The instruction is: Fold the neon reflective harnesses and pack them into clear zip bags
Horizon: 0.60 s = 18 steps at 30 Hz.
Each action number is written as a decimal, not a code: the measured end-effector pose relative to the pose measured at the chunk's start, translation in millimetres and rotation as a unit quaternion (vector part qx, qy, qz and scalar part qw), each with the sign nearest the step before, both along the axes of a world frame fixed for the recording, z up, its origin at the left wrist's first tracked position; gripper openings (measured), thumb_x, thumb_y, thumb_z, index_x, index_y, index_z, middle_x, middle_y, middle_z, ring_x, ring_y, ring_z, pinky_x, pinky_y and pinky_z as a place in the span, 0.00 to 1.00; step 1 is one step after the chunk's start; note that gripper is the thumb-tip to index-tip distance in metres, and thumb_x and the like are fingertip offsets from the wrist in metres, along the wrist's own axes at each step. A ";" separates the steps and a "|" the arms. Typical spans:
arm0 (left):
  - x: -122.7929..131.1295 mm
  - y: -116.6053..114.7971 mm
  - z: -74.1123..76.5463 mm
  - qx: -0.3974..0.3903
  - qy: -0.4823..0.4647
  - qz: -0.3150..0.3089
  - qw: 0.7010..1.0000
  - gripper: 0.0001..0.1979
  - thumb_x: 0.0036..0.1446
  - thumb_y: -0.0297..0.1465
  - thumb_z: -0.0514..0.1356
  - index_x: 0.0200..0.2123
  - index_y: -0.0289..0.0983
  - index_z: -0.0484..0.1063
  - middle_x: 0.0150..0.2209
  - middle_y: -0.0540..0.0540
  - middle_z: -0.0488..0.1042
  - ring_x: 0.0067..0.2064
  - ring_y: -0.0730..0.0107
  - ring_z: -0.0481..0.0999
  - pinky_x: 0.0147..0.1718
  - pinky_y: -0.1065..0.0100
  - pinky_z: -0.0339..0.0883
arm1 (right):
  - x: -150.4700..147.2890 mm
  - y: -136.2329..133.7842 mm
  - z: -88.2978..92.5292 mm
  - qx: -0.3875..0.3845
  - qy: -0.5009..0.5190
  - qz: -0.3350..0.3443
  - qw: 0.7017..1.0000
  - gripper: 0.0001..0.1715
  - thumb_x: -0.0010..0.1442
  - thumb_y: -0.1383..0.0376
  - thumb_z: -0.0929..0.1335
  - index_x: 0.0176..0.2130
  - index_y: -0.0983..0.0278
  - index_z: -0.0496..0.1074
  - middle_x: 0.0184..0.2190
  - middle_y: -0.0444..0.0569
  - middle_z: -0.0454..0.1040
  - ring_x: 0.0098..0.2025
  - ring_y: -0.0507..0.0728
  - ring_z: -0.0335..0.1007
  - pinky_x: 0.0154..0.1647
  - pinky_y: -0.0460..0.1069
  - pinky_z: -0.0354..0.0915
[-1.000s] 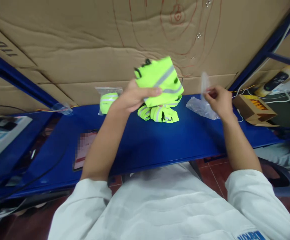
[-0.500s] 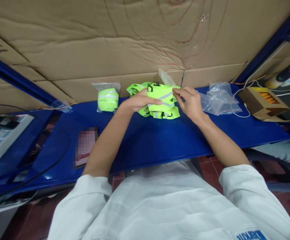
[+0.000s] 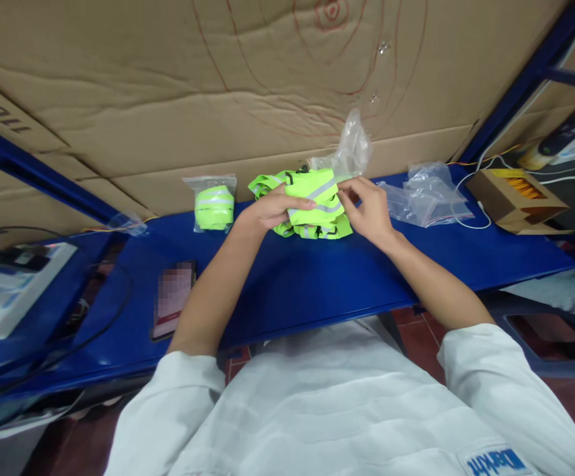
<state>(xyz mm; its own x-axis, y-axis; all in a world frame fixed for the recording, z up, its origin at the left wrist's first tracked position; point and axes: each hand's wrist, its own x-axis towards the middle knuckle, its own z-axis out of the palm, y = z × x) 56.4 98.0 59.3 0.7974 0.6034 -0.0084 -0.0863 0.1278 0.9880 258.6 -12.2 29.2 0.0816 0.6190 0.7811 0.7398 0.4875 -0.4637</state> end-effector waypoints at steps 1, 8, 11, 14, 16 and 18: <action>0.2 0.8 0.0 -0.001 0.007 -0.001 1.000 0.31 0.33 0.33 0.83 0.43 0.30 0.83 0.41 0.34 0.86 0.44 0.43 0.87 0.45 0.53 0.84 | 0.5 0.4 0.3 -0.006 0.043 0.004 0.999 0.21 0.74 0.49 0.66 0.40 0.62 0.77 0.31 0.47 0.75 0.31 0.55 0.70 0.35 0.51 0.66; 6.9 -5.1 3.2 0.039 0.014 0.035 0.999 0.29 0.34 0.30 0.83 0.43 0.33 0.83 0.44 0.37 0.86 0.44 0.51 0.86 0.46 0.57 0.83 | -0.3 -0.9 -0.6 0.043 0.023 -0.014 0.999 0.21 0.76 0.48 0.63 0.43 0.60 0.73 0.40 0.52 0.76 0.44 0.60 0.74 0.47 0.56 0.71; 10.2 -5.6 1.2 0.033 -0.001 0.059 0.998 0.27 0.38 0.31 0.82 0.43 0.33 0.82 0.41 0.39 0.85 0.37 0.57 0.85 0.38 0.58 0.83 | -1.2 -2.9 -1.1 0.060 -0.065 0.009 0.996 0.16 0.78 0.55 0.61 0.47 0.60 0.72 0.45 0.55 0.76 0.51 0.62 0.73 0.54 0.59 0.71; 12.3 -2.2 -2.9 0.018 -0.022 0.073 0.997 0.25 0.41 0.33 0.81 0.42 0.33 0.81 0.38 0.40 0.84 0.31 0.60 0.83 0.29 0.62 0.80 | 1.7 -1.8 -2.4 0.041 -0.103 -0.014 0.994 0.15 0.78 0.57 0.59 0.49 0.60 0.71 0.47 0.56 0.76 0.51 0.63 0.73 0.54 0.60 0.70; 14.2 -1.3 -4.6 0.015 -0.034 0.081 0.996 0.24 0.43 0.35 0.81 0.43 0.34 0.81 0.38 0.41 0.84 0.31 0.60 0.83 0.27 0.65 0.79 | 4.4 0.3 -4.3 0.031 -0.120 -0.048 0.991 0.15 0.77 0.58 0.60 0.49 0.61 0.72 0.47 0.57 0.76 0.51 0.65 0.72 0.54 0.61 0.69; 17.2 -3.8 -4.1 0.018 -0.052 0.098 0.994 0.24 0.43 0.34 0.80 0.43 0.34 0.82 0.39 0.42 0.84 0.33 0.61 0.83 0.27 0.66 0.79 | 5.5 2.6 -7.3 0.025 -0.135 -0.075 0.988 0.14 0.76 0.60 0.60 0.48 0.61 0.73 0.45 0.58 0.76 0.49 0.65 0.72 0.52 0.61 0.69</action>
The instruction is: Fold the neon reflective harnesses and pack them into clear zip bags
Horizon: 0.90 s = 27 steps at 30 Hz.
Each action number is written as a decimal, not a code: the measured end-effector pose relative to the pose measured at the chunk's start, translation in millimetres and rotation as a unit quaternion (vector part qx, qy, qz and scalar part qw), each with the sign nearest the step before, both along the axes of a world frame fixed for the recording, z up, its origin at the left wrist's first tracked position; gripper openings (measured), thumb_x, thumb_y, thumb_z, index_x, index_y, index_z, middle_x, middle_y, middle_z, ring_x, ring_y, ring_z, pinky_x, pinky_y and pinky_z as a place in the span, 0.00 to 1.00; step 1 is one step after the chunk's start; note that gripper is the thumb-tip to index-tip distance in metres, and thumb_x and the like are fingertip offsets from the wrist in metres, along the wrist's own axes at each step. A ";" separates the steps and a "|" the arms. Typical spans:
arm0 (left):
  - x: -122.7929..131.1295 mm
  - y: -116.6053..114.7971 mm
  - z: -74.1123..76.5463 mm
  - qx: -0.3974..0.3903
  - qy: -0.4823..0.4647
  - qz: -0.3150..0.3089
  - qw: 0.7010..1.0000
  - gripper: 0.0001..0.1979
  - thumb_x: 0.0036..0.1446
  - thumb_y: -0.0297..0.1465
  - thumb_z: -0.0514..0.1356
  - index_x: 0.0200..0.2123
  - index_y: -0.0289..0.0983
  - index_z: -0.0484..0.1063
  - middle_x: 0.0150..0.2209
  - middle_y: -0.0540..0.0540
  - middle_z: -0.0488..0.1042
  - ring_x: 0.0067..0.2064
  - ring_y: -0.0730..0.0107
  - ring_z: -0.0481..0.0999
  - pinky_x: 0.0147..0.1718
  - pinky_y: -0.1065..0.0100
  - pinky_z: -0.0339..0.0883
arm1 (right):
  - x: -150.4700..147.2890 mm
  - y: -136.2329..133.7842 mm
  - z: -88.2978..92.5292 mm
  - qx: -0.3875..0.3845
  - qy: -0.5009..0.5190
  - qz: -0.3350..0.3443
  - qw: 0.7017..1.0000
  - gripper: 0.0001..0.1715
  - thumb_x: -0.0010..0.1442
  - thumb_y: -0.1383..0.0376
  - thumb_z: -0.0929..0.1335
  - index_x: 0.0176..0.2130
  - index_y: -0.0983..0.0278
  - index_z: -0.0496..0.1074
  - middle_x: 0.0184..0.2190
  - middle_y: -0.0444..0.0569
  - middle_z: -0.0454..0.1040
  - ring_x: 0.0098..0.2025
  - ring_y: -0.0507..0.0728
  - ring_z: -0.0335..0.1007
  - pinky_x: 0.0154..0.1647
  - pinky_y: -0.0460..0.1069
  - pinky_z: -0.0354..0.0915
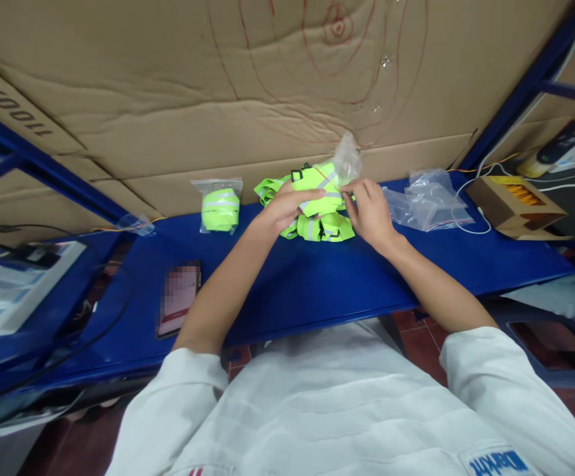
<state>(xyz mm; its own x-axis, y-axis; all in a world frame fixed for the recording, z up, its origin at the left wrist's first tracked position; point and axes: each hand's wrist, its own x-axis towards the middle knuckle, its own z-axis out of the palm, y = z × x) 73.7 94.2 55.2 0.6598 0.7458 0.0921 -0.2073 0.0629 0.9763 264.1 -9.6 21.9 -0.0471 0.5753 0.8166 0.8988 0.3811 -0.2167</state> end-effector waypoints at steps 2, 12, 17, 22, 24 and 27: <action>4.2 -5.9 1.9 0.005 -0.021 0.023 1.000 0.23 0.41 0.33 0.80 0.42 0.34 0.81 0.40 0.43 0.85 0.34 0.62 0.84 0.29 0.66 0.80 | -1.6 1.8 -3.9 0.001 0.001 -0.008 1.000 0.12 0.74 0.63 0.61 0.47 0.62 0.73 0.43 0.58 0.76 0.47 0.65 0.73 0.50 0.60 0.70; 18.4 -14.4 -4.4 -0.019 -0.055 0.089 0.994 0.29 0.34 0.35 0.83 0.40 0.36 0.79 0.37 0.47 0.84 0.36 0.64 0.84 0.37 0.66 0.81 | -11.7 16.3 -20.6 -0.076 0.272 0.072 0.957 0.04 0.59 0.63 0.68 0.37 0.60 0.69 0.33 0.47 0.76 0.35 0.56 0.74 0.39 0.52 0.72; 17.6 -1.9 -11.4 -0.064 -0.023 0.091 0.994 0.27 0.36 0.36 0.82 0.40 0.35 0.79 0.35 0.46 0.84 0.32 0.63 0.83 0.28 0.65 0.79 | -12.8 24.1 -27.8 -0.088 0.306 0.066 0.946 0.06 0.56 0.64 0.70 0.35 0.60 0.69 0.35 0.47 0.75 0.40 0.57 0.73 0.48 0.54 0.73; 24.9 -4.6 -21.4 -0.074 -0.046 0.102 0.991 0.23 0.38 0.36 0.80 0.37 0.35 0.77 0.35 0.47 0.84 0.33 0.62 0.84 0.27 0.66 0.75 | -20.6 33.8 -44.4 -0.128 0.378 0.070 0.914 0.10 0.55 0.62 0.72 0.36 0.61 0.68 0.33 0.46 0.77 0.36 0.56 0.76 0.42 0.53 0.76; 25.8 -7.7 -21.4 -0.081 -0.059 0.098 0.990 0.23 0.39 0.36 0.79 0.37 0.36 0.77 0.36 0.47 0.84 0.35 0.62 0.84 0.27 0.67 0.73 | -19.7 36.5 -44.1 -0.142 0.395 0.083 0.904 0.11 0.55 0.61 0.72 0.36 0.61 0.68 0.31 0.45 0.77 0.34 0.56 0.76 0.39 0.53 0.76; 23.6 -10.8 -15.2 -0.073 -0.074 0.071 0.992 0.23 0.43 0.40 0.79 0.41 0.39 0.79 0.41 0.47 0.85 0.42 0.59 0.85 0.30 0.66 0.75 | -12.2 34.6 -31.6 -0.120 0.390 0.097 0.908 0.10 0.58 0.59 0.72 0.37 0.61 0.70 0.35 0.47 0.77 0.38 0.55 0.77 0.43 0.52 0.77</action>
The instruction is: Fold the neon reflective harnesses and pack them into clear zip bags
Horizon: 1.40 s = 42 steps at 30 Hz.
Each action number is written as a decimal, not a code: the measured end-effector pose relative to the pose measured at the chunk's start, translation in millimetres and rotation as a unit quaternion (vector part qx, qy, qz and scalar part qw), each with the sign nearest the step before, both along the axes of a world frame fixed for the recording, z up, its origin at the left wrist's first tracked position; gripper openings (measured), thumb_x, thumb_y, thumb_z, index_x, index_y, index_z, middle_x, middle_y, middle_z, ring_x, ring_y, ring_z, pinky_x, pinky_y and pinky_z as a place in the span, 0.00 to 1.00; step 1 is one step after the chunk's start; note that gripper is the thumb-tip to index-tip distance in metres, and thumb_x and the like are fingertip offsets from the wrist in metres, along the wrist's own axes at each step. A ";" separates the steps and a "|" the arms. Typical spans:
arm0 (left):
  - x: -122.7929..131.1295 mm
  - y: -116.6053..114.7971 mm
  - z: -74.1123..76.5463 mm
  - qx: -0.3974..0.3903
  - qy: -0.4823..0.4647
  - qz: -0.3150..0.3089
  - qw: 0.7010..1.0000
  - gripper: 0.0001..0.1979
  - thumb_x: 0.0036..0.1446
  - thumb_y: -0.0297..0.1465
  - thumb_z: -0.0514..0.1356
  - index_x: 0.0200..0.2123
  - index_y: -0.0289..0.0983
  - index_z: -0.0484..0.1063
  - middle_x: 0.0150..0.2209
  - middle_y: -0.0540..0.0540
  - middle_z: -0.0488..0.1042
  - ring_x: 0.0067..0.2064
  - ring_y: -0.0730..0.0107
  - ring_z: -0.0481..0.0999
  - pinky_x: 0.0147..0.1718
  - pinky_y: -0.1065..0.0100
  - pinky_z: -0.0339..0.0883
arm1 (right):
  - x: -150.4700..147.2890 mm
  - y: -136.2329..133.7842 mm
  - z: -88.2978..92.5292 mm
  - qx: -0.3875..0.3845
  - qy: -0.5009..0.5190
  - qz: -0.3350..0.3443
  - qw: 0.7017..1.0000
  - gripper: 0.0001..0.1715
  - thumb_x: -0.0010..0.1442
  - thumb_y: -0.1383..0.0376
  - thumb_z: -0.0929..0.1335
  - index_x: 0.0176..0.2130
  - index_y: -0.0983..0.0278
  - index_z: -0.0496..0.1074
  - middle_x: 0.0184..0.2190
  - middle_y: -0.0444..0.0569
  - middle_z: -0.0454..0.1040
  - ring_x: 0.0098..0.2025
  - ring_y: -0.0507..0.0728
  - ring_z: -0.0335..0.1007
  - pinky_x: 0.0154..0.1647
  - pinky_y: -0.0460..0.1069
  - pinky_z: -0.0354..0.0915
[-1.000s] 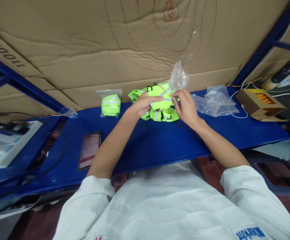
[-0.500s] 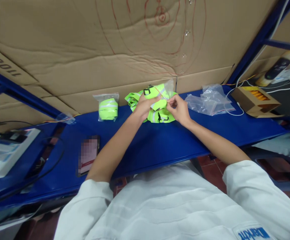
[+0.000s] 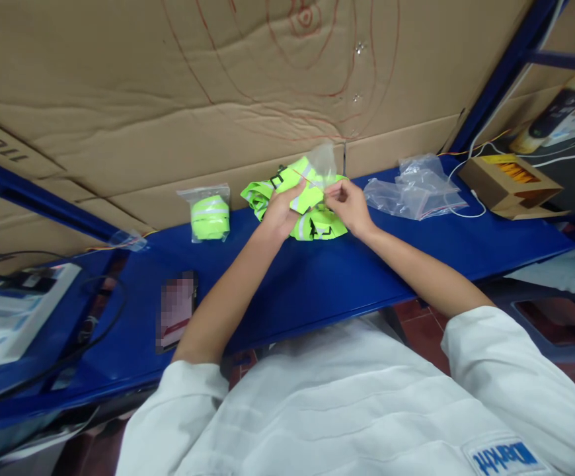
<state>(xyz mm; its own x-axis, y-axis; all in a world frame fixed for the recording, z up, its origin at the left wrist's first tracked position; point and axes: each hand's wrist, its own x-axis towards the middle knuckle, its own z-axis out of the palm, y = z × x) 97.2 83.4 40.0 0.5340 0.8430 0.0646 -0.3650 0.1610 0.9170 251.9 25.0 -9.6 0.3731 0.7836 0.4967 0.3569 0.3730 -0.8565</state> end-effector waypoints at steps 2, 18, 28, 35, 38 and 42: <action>-2.7 -0.4 5.6 -0.004 -0.002 -0.018 1.000 0.22 0.46 0.43 0.77 0.43 0.41 0.80 0.45 0.47 0.85 0.50 0.55 0.84 0.34 0.65 0.77 | 5.8 -5.0 11.1 0.056 -0.026 -0.022 0.998 0.12 0.61 0.56 0.72 0.39 0.61 0.71 0.40 0.48 0.76 0.41 0.55 0.76 0.45 0.52 0.76; -7.1 -4.6 12.1 -0.071 -0.076 -0.088 0.991 0.10 0.64 0.39 0.69 0.44 0.41 0.82 0.47 0.47 0.85 0.64 0.50 0.79 0.62 0.54 0.79 | 13.2 -15.1 20.2 0.139 -0.015 0.049 0.989 0.27 0.62 0.41 0.76 0.45 0.60 0.78 0.40 0.47 0.81 0.43 0.55 0.79 0.48 0.52 0.75; 4.3 -21.7 25.1 -0.032 -0.147 -0.027 0.988 0.06 0.69 0.30 0.62 0.43 0.36 0.80 0.47 0.44 0.83 0.70 0.55 0.73 0.71 0.54 0.68 | 3.9 -27.8 24.1 0.190 -0.112 0.006 0.975 0.22 0.74 0.47 0.67 0.44 0.63 0.72 0.36 0.46 0.75 0.37 0.52 0.70 0.41 0.50 0.66; 14.0 -40.4 25.1 -0.003 -0.167 0.054 0.984 0.08 0.64 0.30 0.68 0.45 0.35 0.77 0.53 0.41 0.82 0.68 0.51 0.75 0.70 0.51 0.68 | -9.5 -35.7 16.3 0.218 -0.161 -0.026 0.962 0.14 0.77 0.54 0.64 0.44 0.61 0.68 0.37 0.46 0.72 0.37 0.53 0.69 0.42 0.50 0.66; 16.5 -45.3 15.2 0.056 -0.170 0.134 0.975 0.17 0.58 0.36 0.76 0.45 0.38 0.75 0.52 0.45 0.81 0.65 0.53 0.77 0.68 0.55 0.70 | -7.9 -35.4 9.3 0.214 -0.203 -0.040 0.955 0.14 0.78 0.55 0.62 0.44 0.61 0.67 0.38 0.47 0.72 0.39 0.55 0.70 0.42 0.51 0.67; 12.4 -35.0 1.7 0.186 -0.128 0.209 0.952 0.26 0.50 0.40 0.80 0.47 0.45 0.74 0.50 0.49 0.80 0.57 0.61 0.82 0.65 0.60 0.72 | 5.1 -27.8 9.8 0.141 -0.302 -0.019 0.942 0.22 0.78 0.49 0.59 0.42 0.61 0.69 0.39 0.52 0.75 0.43 0.59 0.72 0.47 0.56 0.69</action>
